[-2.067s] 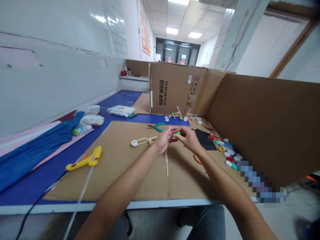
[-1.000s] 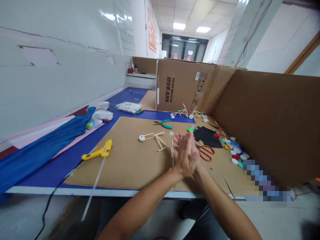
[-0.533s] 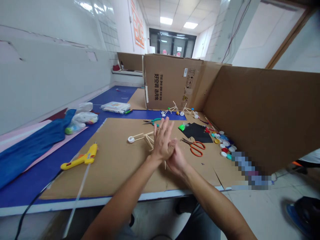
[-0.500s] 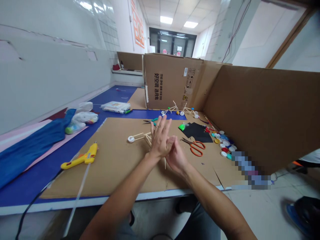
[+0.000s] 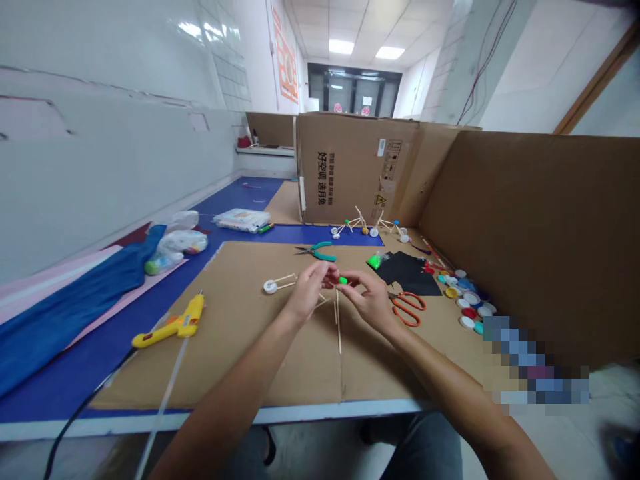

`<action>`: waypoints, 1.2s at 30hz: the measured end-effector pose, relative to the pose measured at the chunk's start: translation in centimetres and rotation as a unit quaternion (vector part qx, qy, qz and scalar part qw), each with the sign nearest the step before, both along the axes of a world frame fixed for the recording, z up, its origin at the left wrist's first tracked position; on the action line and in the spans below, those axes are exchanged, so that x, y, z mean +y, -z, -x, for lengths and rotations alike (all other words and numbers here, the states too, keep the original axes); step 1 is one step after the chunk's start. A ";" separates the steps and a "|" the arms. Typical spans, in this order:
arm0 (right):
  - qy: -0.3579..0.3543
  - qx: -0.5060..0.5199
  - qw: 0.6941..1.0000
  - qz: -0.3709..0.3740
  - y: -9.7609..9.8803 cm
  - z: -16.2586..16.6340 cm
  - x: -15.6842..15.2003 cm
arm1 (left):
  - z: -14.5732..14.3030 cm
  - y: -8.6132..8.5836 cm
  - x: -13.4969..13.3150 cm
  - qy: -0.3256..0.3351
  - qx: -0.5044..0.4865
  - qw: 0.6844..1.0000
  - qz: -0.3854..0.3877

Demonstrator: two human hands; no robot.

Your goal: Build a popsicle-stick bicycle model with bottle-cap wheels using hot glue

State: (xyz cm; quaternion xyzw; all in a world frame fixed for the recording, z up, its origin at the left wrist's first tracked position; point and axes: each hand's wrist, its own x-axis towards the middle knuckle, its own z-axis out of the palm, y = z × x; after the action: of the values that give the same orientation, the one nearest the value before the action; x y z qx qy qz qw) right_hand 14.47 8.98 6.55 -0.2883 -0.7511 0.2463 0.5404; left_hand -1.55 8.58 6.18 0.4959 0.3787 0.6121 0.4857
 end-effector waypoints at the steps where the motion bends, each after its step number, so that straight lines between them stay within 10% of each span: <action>1: 0.012 -0.026 0.999 -0.038 0.2 -0.4 0.4 | -0.1 0.3 -0.3 0.034 -0.022 0.999 0.024; 8: 0.020 -0.084 0.993 -0.077 2.0 -1.3 1.0 | -0.9 2.1 -1.5 0.144 -0.120 0.976 0.114; 15: -0.087 -0.113 0.990 -0.007 1.9 -2.1 0.7 | -0.2 2.6 -1.4 0.146 -0.106 0.976 0.120; 36: -0.080 -0.147 0.986 -0.003 1.8 -2.1 0.7 | -0.1 2.8 -1.4 0.122 -0.066 0.985 0.106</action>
State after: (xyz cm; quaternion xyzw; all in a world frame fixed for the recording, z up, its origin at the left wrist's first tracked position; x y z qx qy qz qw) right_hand 16.59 9.72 4.79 -0.2588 -0.8439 0.2410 0.4033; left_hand -1.49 7.22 3.41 0.4429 0.3456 0.5360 0.6301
